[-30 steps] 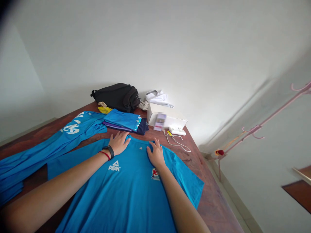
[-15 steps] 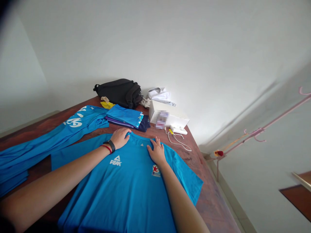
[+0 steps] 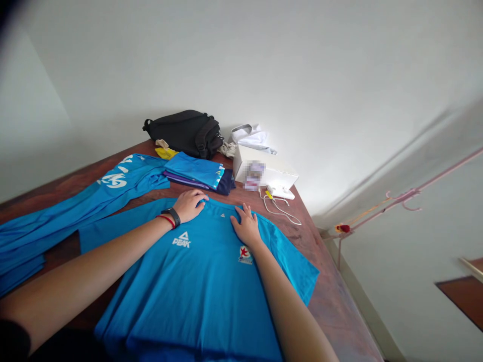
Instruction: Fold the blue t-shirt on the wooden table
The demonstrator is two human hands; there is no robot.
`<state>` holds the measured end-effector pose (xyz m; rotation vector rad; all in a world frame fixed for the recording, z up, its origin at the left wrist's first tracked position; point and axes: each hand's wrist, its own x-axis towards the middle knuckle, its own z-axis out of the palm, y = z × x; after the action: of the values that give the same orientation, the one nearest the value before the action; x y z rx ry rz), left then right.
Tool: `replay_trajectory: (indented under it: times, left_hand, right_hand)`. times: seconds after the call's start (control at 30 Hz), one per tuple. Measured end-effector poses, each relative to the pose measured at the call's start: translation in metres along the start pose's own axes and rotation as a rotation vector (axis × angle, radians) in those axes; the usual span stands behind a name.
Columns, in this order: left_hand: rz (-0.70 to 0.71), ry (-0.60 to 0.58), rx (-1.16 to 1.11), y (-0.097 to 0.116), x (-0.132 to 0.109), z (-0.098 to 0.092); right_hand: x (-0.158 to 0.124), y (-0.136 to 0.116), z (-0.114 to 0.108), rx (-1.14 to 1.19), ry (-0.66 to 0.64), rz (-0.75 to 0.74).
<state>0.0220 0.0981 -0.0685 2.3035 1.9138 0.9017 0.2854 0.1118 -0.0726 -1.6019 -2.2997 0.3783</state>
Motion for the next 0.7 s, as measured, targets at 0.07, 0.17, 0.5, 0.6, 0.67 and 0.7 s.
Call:
replay_trajectory:
  times: [0.07,0.17,0.5,0.6,0.67,0.7]
  left_hand:
    - [-0.007,0.001,-0.004,0.0001,-0.0003,0.0003]
    - [-0.012,0.001,-0.018,0.0007,0.0001,-0.0008]
    - [0.022,0.027,-0.137,-0.0033,0.0056,-0.0018]
    - [0.018,0.053,-0.165,-0.0053,0.0062,-0.0008]
    - [0.013,0.069,-0.176,-0.0062,0.0066,-0.0005]
    - [0.01,0.075,-0.18,-0.0063,0.0068,-0.0004]
  right_hand:
    - [0.0001,0.0003,0.0001,-0.002,0.001,-0.005]
    - [0.0,0.001,0.0005,-0.001,0.004,-0.014]
    - [0.0012,0.0045,0.004,0.015,0.03,0.012]
    - [0.0015,0.0049,0.0043,0.019,0.075,0.066]
    - [0.0016,0.0049,0.0037,0.024,0.096,0.097]
    - [0.0016,0.005,0.0034,0.029,0.105,0.109]
